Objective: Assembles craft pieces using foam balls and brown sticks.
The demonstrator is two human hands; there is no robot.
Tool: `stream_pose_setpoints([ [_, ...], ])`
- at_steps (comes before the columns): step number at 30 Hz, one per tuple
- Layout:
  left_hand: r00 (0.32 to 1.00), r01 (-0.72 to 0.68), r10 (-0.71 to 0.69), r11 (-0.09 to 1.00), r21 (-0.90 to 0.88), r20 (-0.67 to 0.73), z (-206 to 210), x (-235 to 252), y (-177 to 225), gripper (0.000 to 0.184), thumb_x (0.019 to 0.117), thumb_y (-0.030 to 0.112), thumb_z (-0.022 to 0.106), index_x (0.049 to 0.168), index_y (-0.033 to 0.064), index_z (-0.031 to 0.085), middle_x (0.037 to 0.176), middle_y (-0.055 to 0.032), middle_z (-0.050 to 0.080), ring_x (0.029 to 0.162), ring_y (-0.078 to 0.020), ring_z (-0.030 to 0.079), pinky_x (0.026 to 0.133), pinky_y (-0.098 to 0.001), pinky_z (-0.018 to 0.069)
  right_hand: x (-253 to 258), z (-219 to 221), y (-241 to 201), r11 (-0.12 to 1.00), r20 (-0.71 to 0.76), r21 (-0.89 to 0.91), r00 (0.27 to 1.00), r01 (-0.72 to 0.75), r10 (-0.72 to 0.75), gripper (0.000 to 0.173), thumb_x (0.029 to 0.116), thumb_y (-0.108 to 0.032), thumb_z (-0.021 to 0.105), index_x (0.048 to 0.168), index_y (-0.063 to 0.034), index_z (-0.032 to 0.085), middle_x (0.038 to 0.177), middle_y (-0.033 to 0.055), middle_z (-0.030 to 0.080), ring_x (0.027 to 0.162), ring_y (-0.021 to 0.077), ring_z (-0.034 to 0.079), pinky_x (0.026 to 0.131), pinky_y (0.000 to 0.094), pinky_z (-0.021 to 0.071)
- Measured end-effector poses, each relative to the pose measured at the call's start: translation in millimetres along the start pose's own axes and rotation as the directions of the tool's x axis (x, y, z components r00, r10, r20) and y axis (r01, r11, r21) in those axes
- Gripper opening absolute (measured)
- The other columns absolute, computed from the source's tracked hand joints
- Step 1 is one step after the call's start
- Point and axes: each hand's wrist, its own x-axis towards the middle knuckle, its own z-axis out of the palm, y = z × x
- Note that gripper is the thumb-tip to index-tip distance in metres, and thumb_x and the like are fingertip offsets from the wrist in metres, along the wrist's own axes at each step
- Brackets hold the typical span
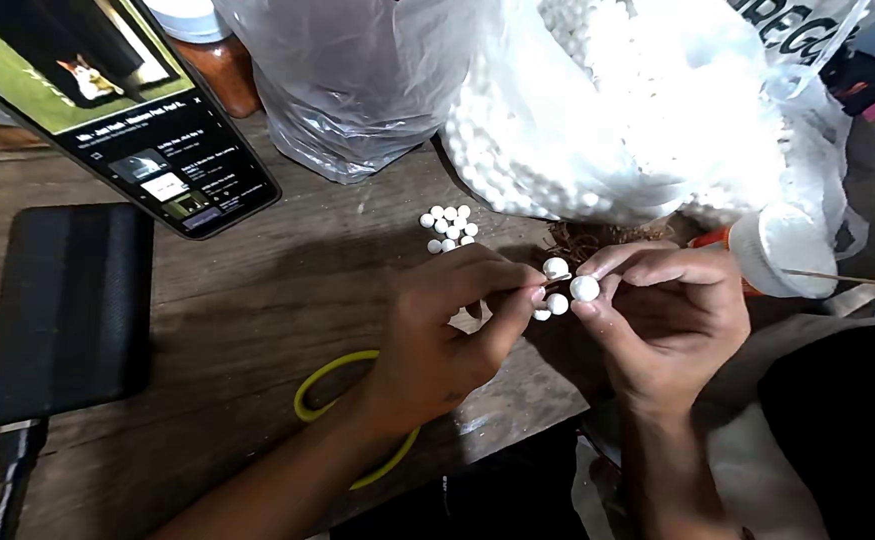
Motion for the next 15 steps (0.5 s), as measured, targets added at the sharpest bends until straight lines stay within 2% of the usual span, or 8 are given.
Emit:
stream_pose_setpoints([
  [9,1.0,-0.028,0.028,0.999,0.016,-0.014,0.4,-0.3,-0.1,0.006,0.0903,-0.001,0.07,0.092,-0.0042,0.074,0.087,-0.0063,0.071,0.078,-0.0023,0.066,0.067,-0.014,0.0545,-2.7,3.3,-3.5,0.997,-0.018,0.015,0.997,-0.071,0.071,0.028,0.0874,-0.015,0.08,0.107,-0.0218,0.062,0.097,-0.0076,0.071,0.083,0.0016,0.067,0.072,0.0144,0.0557],
  [15,0.998,-0.046,0.048,0.998,0.052,-0.043,0.1,0.6,0.7,0.006,0.0893,-0.002,0.07,0.092,-0.0054,0.074,0.088,-0.0076,0.071,0.078,-0.0031,0.066,0.068,-0.0147,0.0554,-3.9,7.1,-11.2,0.985,-0.052,0.09,0.987,-0.148,0.153,0.028,0.0866,-0.011,0.08,0.105,-0.0205,0.062,0.095,-0.0058,0.071,0.08,0.0023,0.067,0.073,0.0152,0.0564],
])
